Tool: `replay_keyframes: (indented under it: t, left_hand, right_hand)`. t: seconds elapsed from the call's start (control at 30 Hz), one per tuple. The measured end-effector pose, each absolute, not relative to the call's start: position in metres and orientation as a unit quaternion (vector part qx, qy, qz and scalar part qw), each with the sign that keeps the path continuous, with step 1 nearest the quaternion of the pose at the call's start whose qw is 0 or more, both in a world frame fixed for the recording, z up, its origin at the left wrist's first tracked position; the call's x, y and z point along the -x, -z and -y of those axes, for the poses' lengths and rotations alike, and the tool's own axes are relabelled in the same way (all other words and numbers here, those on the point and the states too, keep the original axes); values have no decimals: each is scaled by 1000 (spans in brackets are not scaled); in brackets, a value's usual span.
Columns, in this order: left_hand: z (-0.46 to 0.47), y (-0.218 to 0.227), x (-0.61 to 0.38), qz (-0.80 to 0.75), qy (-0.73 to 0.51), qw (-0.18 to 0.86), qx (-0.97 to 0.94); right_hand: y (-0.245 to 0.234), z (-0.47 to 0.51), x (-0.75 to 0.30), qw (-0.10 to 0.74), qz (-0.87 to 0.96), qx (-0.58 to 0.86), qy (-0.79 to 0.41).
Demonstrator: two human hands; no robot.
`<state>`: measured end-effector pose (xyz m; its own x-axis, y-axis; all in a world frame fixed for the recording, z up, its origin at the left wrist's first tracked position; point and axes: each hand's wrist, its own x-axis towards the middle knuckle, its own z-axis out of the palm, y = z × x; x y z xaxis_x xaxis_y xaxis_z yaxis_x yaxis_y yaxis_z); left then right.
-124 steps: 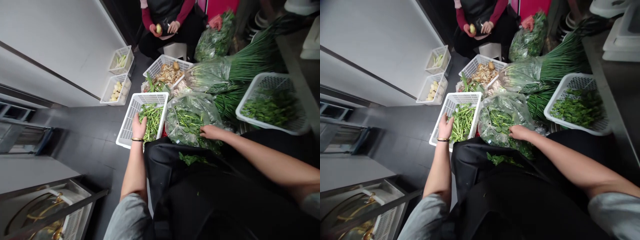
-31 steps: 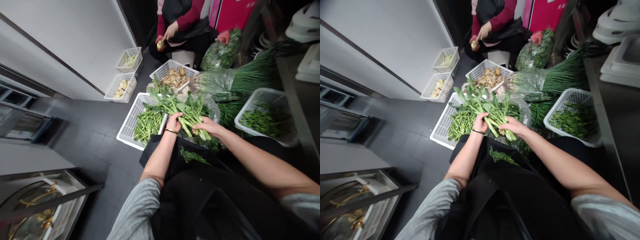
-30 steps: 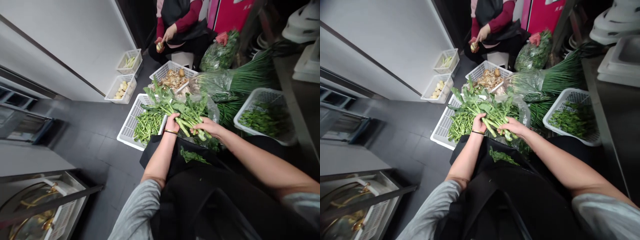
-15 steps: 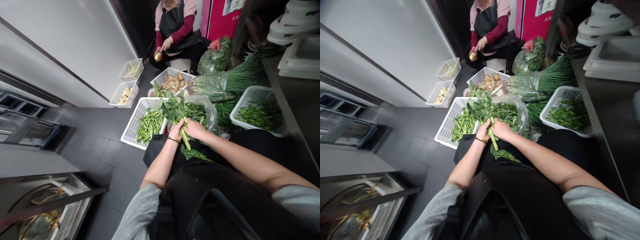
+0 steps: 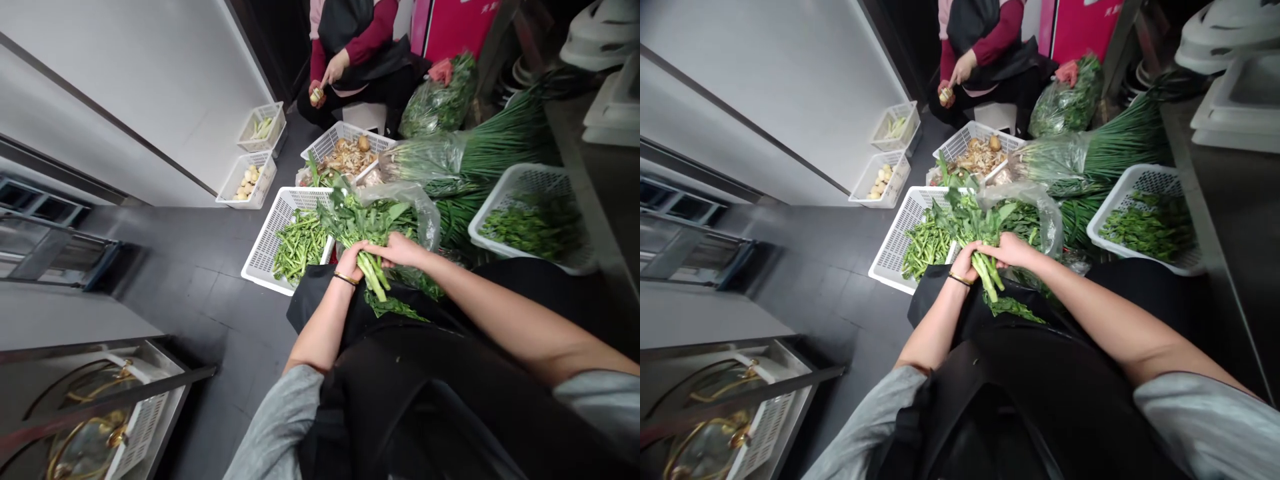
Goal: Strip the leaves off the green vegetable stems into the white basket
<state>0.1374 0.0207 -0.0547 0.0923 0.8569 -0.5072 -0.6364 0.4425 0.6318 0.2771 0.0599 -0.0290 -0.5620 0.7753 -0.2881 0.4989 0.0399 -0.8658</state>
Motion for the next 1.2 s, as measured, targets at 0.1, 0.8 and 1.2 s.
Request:
replay_keyframes:
  t: [0.1, 0.8, 1.2]
  left_hand:
    - [-6, 58, -128, -365, -440, 811, -125]
    - [15, 46, -110, -488, -516, 683, -171]
    - [33, 32, -133, -407, -552, 706, -177]
  right_hand:
    - [35, -64, -279, 163, 634, 386, -650]
    - [17, -45, -317, 226, 486, 440, -720]
    - [17, 1, -276, 129, 824, 461, -303]
